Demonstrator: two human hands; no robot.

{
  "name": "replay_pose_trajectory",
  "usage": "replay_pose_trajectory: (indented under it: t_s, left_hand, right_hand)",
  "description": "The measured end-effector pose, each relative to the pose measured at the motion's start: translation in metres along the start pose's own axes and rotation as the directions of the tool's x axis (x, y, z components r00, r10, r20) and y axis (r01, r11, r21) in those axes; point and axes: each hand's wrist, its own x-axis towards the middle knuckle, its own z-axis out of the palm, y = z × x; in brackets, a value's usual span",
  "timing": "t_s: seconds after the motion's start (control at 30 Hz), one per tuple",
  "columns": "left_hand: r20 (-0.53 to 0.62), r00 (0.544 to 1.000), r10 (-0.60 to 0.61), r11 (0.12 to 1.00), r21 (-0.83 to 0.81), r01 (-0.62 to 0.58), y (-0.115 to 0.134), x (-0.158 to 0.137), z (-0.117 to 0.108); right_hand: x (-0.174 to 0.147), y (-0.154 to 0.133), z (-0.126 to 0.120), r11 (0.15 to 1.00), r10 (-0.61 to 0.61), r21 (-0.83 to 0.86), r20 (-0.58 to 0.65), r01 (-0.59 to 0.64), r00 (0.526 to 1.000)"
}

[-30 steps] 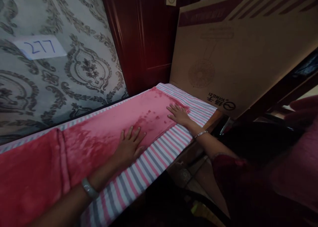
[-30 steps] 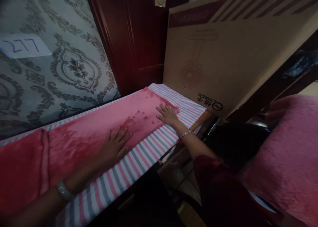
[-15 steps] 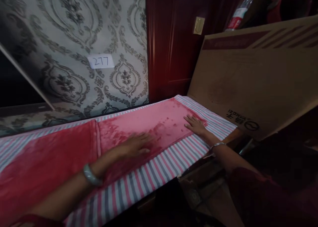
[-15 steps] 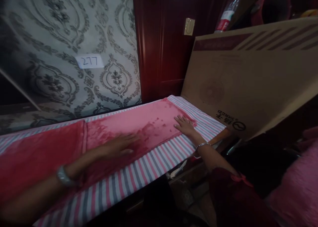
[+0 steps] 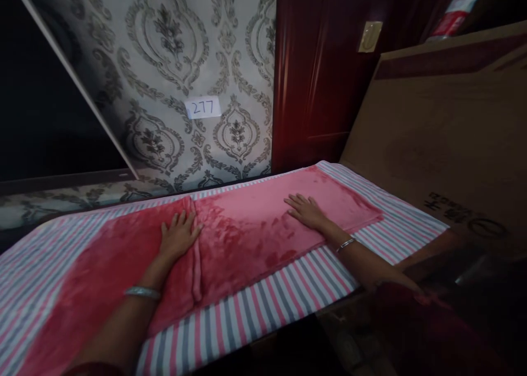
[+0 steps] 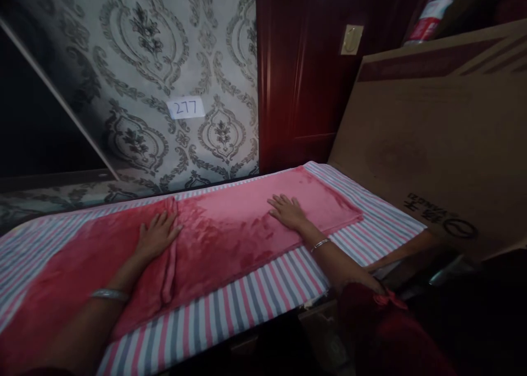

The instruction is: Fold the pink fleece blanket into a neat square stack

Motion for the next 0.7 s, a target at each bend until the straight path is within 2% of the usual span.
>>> replay_pose_trajectory:
  t_s: [0.1, 0.17, 0.27, 0.33, 0.4, 0.5, 0.7]
  left_hand:
    - [0.003, 1.0, -0.004, 0.999, -0.036, 0.004, -0.002, -0.001, 0.012]
    - [0.015, 1.0, -0.009, 0.999, -0.036, 0.01, -0.004, 0.001, 0.013]
    - [-0.013, 1.0, -0.018, 1.0, 0.022, 0.019, -0.005, 0.003, 0.011]
    - [-0.033, 0.999, -0.005, 0.998, 0.064, 0.007, -0.005, 0.004, 0.01]
    - [-0.04, 0.999, 0.015, 0.996, 0.084, -0.011, -0.005, 0.006, 0.01]
    - [-0.051, 0.998, 0.029, 0.996, 0.084, -0.024, -0.006, 0.009, 0.012]
    - [-0.093, 0.995, 0.024, 1.0, 0.022, -0.022, -0.015, 0.015, 0.021]
  right_hand:
    - [0.002, 0.029, -0.002, 0.995, 0.098, -0.019, 0.009, -0.097, 0.995]
    - [0.004, 0.047, -0.01, 0.978, 0.204, -0.04, 0.03, -0.203, 0.978]
    - [0.01, 0.054, -0.023, 0.939, 0.339, -0.064, 0.034, -0.337, 0.94]
    - [0.018, 0.048, -0.026, 0.944, 0.326, -0.066, 0.023, -0.324, 0.945]
    - [0.027, 0.043, -0.026, 0.972, 0.233, -0.05, 0.037, -0.231, 0.972]
    - [0.036, 0.051, -0.026, 0.987, 0.157, -0.023, 0.068, -0.156, 0.985]
    - [0.034, 0.118, -0.037, 0.952, 0.306, -0.038, 0.048, -0.304, 0.951]
